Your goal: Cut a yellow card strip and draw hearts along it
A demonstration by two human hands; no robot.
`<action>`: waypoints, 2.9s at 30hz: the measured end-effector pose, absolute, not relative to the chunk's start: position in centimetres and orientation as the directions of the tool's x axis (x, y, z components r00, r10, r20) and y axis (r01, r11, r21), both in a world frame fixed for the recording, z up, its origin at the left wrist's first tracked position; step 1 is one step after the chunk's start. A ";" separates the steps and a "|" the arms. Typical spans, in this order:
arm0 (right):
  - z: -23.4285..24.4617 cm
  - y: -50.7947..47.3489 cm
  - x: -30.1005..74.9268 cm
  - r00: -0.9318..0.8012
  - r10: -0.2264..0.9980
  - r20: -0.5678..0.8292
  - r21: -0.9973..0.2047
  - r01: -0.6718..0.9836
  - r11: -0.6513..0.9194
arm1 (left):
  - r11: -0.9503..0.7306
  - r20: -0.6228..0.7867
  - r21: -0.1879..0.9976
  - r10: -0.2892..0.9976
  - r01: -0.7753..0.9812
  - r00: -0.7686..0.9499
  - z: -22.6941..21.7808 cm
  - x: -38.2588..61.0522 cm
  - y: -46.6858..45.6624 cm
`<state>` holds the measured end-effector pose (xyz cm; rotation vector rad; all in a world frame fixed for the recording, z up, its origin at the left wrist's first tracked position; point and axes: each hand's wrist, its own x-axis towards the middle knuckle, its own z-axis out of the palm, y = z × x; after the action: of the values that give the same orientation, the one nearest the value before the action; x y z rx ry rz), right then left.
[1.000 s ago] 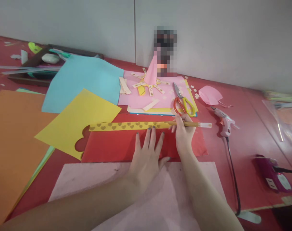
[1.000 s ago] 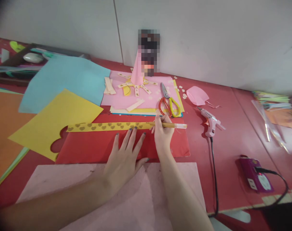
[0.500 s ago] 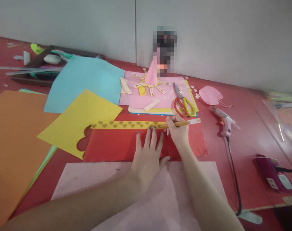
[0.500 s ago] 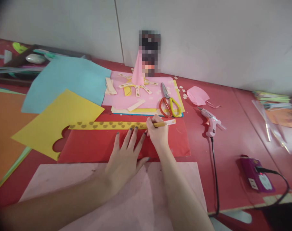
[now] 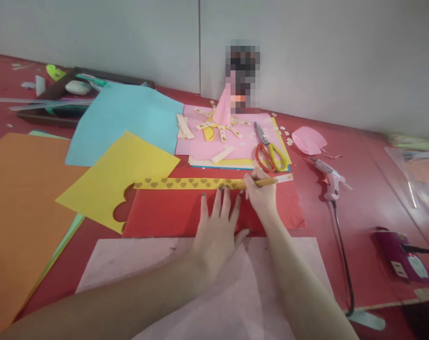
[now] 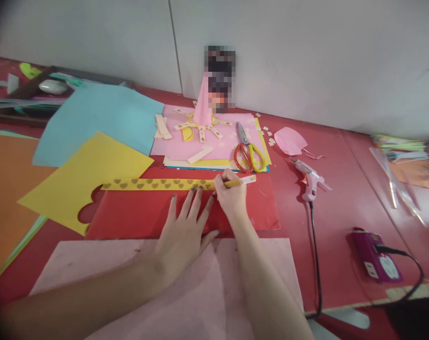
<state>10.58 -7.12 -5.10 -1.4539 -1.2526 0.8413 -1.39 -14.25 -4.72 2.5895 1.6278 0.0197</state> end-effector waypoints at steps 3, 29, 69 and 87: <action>-5.2 -7.1 10.7 0.260 0.959 0.113 -0.980 0.190 0.064 | -0.432 -0.025 0.068 0.901 0.899 0.434 -4.7 -1.4 -14.2; -4.9 -7.3 10.4 0.208 0.973 0.104 -0.976 0.211 0.059 | -0.406 -0.039 0.035 0.912 0.913 0.408 -4.4 -1.2 -14.4; -5.0 -7.3 10.4 0.203 0.972 0.118 -0.954 0.296 0.054 | -0.413 -0.034 0.064 0.909 0.908 0.416 -4.9 -1.3 -14.4; -5.0 -7.3 10.6 0.189 0.975 0.118 -0.953 0.297 0.058 | -0.414 -0.046 0.068 0.908 0.908 0.417 -4.8 -1.3 -14.3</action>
<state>10.61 -7.28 -5.00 -1.4411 -1.3001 0.8362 -1.29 -14.34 -4.75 2.5744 1.6534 -0.0026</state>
